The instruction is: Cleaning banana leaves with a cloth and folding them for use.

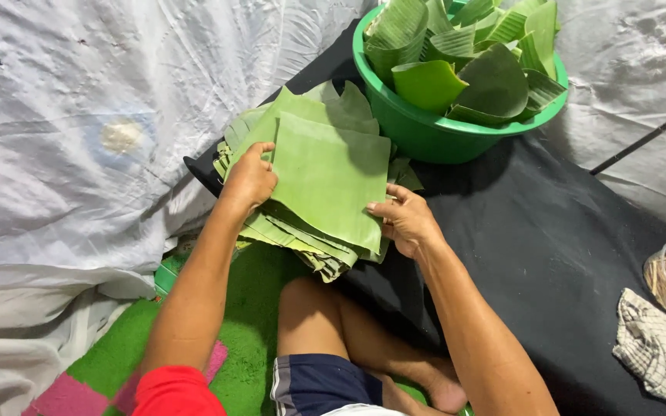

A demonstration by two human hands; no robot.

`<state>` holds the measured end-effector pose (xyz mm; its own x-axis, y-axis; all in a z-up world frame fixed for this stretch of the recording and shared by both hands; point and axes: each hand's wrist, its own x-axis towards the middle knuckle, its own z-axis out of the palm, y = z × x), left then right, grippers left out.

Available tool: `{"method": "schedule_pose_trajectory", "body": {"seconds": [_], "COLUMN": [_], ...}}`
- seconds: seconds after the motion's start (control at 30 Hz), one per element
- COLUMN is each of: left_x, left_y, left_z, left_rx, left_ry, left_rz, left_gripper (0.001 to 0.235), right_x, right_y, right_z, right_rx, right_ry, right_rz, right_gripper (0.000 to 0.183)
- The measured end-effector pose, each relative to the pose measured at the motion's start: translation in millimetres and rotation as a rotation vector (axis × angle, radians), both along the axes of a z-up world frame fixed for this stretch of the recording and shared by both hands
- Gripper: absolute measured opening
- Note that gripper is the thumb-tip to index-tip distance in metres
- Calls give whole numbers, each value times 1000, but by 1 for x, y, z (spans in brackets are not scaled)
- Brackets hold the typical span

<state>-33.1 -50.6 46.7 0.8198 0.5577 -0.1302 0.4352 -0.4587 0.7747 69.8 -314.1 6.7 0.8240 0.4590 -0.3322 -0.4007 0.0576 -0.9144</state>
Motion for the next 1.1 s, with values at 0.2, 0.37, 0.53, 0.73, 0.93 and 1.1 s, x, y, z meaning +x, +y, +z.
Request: {"method": "schedule_pose_trajectory", "body": {"seconds": [0.2,0.37,0.53,0.73,0.93,1.1], "left_x": [21,26,10,22,23,52], "left_y": [7,-13,-59,-66,-43,21], "left_z": [-2,-1,26,-12,-19,-74], "left_rx": [-78,-107,-201,-365,-303,-507], "left_ry": [-51,-117,-265,-480,-458,-418], "left_rz": [51,193,368,407,351,230], "left_gripper": [87,82,77,88,93,80], "right_x": [20,27,-8,-39,-8,0], "right_y": [-21,-42,-55,-36,-31,-52], "right_z": [-20,-18,-13,-9,-48,-31], "right_rx": [12,171,453,497,234,43], "right_ry": [99,272,524,519,197,87], "right_rz": [93,-43,-105,-221,-257,-204], "right_gripper": [46,41,64,37,41,36]}}
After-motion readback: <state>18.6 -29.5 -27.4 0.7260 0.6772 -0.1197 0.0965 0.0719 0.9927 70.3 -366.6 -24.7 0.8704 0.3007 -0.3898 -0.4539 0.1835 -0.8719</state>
